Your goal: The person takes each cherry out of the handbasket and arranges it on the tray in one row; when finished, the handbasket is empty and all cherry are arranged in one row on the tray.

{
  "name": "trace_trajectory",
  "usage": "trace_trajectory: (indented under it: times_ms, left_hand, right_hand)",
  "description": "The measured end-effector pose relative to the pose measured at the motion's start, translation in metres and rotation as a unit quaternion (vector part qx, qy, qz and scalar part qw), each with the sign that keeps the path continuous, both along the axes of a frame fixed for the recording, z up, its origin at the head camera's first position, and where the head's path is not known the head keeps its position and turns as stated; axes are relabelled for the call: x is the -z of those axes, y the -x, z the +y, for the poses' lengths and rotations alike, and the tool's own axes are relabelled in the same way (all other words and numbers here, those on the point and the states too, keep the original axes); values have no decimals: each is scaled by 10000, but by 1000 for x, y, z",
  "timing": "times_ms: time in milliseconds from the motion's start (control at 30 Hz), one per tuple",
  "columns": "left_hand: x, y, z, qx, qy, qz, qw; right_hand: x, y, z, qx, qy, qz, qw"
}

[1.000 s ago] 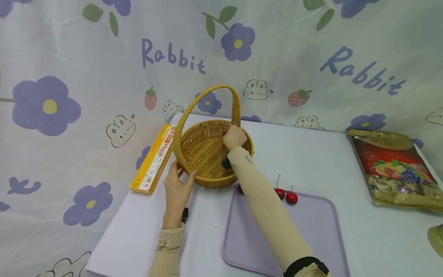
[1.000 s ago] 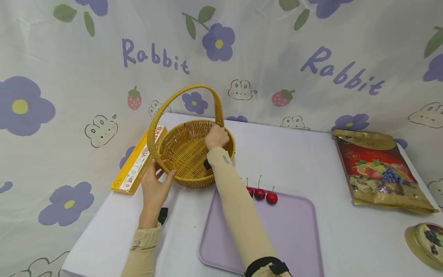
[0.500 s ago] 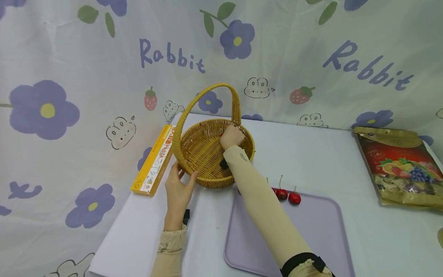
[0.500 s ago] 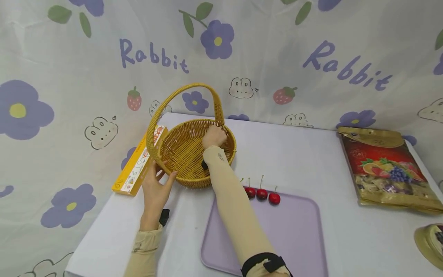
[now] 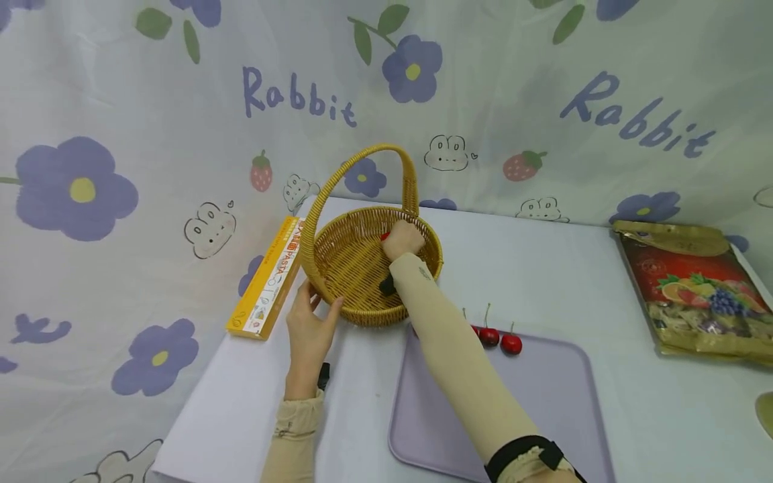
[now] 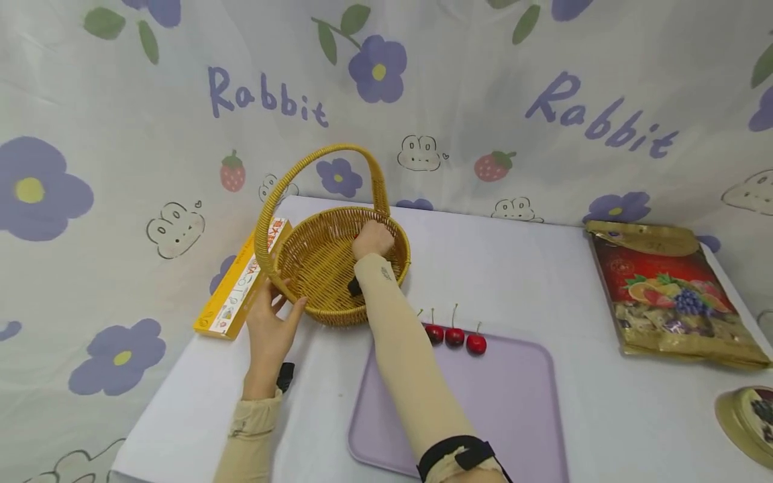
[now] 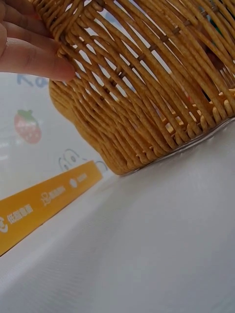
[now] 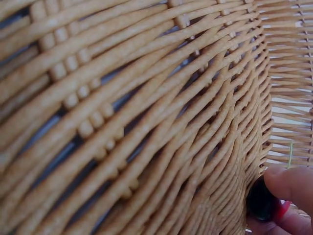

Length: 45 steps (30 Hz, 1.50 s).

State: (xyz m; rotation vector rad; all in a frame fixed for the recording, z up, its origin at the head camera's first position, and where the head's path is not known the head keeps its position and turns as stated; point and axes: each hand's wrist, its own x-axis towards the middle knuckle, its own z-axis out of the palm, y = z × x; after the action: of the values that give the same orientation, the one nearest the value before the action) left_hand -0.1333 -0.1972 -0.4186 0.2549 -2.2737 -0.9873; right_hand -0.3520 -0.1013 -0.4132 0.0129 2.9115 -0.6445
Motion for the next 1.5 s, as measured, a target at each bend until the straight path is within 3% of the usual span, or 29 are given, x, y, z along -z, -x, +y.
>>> trace_trajectory:
  times_ms: [200, 500, 733, 900, 1100, 1233, 1500]
  left_hand:
    - [6, -1, 9, 62, 2, -4, 10000]
    - [6, 5, 20, 252, 32, 30, 9997]
    - [1, 6, 20, 236, -28, 94, 9997]
    - [-3, 8, 16, 255, -27, 141, 9996]
    - [-4, 6, 10, 229, -77, 114, 9996]
    - [-5, 6, 4, 177, -48, 146, 9997]
    - [-2, 4, -2, 45, -60, 54, 10000]
  right_hand:
    - [4, -5, 12, 150, 404, -150, 9990]
    - [-13, -22, 21, 159, 934, 148, 9954]
    - [-32, -35, 27, -203, 2080, 540, 9764]
    - [-44, -40, 32, -327, 2289, 780, 9698]
    - [-60, -48, 49, -332, 2660, 730, 9606]
    - [-66, -54, 66, -274, 3287, 517, 9426]
    - [-63, -68, 104, -10, 4491, 441, 8924]
